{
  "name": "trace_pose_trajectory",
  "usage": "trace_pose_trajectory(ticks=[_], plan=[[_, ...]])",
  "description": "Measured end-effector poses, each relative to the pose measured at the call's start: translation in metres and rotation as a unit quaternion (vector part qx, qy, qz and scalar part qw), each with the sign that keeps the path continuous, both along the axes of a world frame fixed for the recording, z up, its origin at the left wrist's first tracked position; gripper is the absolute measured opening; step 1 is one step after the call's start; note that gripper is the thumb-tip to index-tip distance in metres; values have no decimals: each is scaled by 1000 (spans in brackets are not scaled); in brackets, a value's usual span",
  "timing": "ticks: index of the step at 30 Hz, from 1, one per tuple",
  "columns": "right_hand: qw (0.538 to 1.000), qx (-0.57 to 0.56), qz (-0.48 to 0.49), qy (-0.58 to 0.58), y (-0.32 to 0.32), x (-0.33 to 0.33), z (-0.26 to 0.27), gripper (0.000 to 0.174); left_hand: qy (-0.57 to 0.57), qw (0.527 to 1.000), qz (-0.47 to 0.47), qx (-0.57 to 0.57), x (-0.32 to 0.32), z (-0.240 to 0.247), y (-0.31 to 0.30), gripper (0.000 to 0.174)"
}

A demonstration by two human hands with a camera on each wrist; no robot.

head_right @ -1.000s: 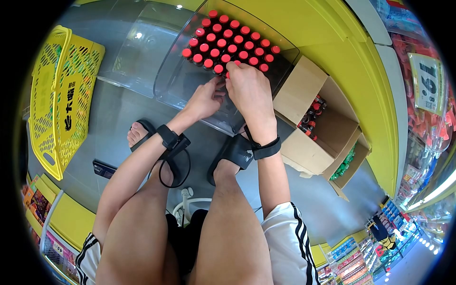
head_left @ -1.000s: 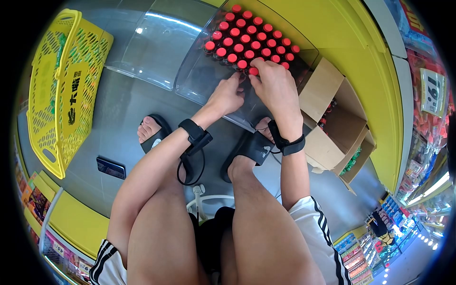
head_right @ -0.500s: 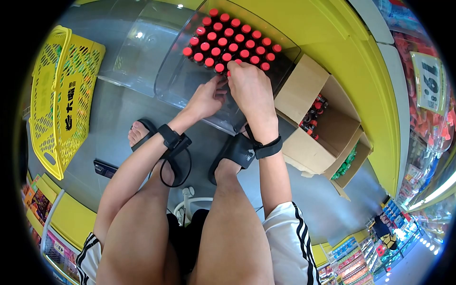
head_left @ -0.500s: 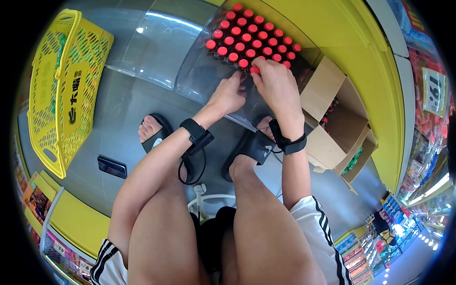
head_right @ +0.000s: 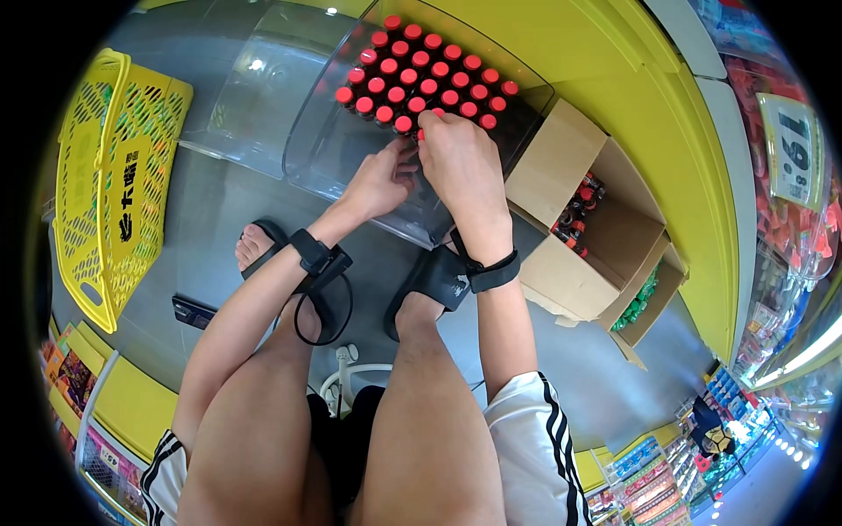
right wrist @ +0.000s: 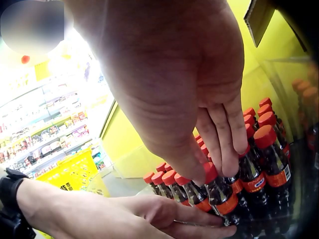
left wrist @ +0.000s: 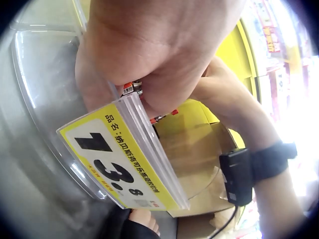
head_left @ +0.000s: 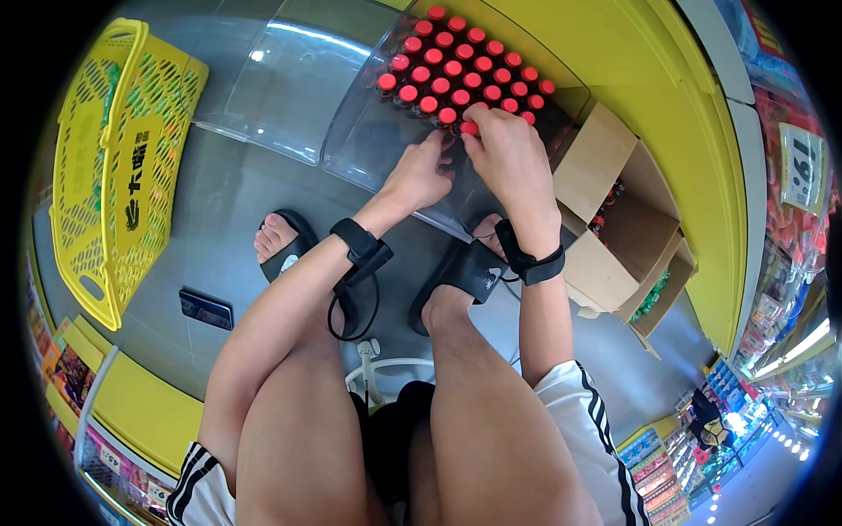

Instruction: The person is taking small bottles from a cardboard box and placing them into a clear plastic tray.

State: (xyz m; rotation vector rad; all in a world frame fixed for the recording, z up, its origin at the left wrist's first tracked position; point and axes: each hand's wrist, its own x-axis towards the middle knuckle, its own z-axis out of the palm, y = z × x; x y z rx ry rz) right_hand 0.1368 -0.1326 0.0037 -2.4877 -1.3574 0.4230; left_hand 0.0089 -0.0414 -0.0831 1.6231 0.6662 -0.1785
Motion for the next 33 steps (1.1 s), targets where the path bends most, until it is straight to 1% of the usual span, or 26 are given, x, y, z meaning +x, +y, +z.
trace_pose_trajectory(ticks=[7,15,27,33], plan=[[1000,1,-5,-4,0,-1,2,25,5,1000,13,15,0,-1,1,73],[1000,6,-3,1,-1,-1,0,23,21,999,26,-3,2,-6,3,69],[1000,13,1,8,-1,1,-3,23,10,998,40,-36,6,-15,9,64],[1000,4,0,8,0,1,-2,23,8,999,34,-33,6,-13,10,62]])
